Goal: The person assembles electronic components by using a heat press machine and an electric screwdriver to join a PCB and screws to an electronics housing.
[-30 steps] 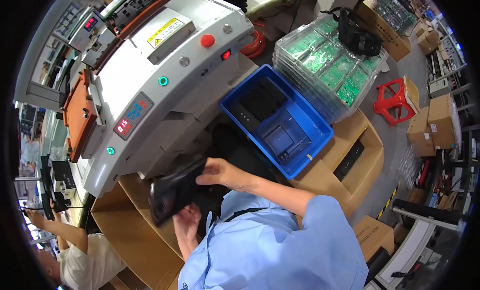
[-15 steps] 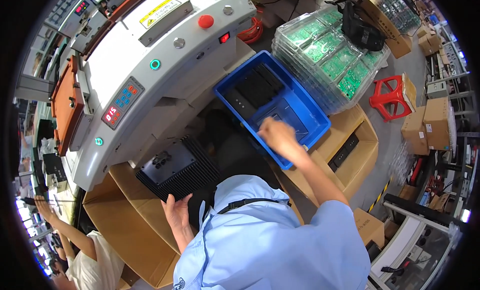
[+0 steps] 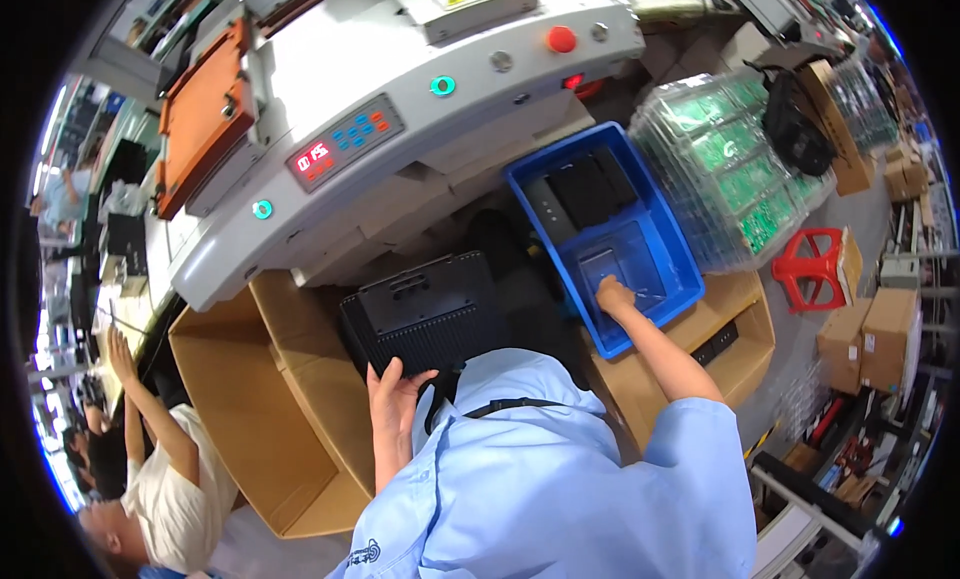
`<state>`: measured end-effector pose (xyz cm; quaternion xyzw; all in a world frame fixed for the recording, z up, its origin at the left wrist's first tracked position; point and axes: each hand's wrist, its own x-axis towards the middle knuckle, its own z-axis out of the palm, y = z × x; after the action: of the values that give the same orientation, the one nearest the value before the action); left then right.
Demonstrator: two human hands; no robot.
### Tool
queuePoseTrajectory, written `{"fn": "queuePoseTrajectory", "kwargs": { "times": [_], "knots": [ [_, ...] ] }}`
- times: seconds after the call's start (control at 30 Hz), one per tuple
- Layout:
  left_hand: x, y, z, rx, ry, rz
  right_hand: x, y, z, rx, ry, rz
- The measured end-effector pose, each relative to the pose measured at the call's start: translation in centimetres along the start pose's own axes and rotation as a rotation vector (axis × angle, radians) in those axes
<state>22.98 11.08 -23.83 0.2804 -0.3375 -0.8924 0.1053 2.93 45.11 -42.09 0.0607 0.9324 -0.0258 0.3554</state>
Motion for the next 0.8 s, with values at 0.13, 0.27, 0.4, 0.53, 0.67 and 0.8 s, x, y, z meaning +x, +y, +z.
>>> {"fn": "queuePoseTrajectory", "kwargs": {
  "times": [0.13, 0.27, 0.4, 0.53, 0.67, 0.8],
  "knots": [
    [0.3, 0.5, -0.2, 0.039, -0.014, -0.019, 1.5, 1.4, 1.5, 0.080, 0.082, 0.026],
    [0.2, 0.8, -0.1, 0.062, 0.006, -0.025, 0.6, 0.6, 0.2, 0.071, 0.009, 0.078],
    [-0.3, 1.0, 0.2, 0.004, 0.016, -0.028, 2.0, 2.1, 1.4, 0.014, -0.001, -0.028],
    [-0.3, 1.0, -0.3, -0.065, 0.028, -0.040, 2.9, 2.9, 2.5, 0.012, 0.101, -0.163],
    [0.0, 1.3, 0.2, -0.050, -0.054, -0.110, 9.7, 9.7, 8.1, 0.227, 0.117, -0.066],
    [0.1, 1.4, -0.6, -0.046, -0.016, -0.077, 7.9, 8.3, 3.8, 0.258, 0.014, -0.208]
  ]
}}
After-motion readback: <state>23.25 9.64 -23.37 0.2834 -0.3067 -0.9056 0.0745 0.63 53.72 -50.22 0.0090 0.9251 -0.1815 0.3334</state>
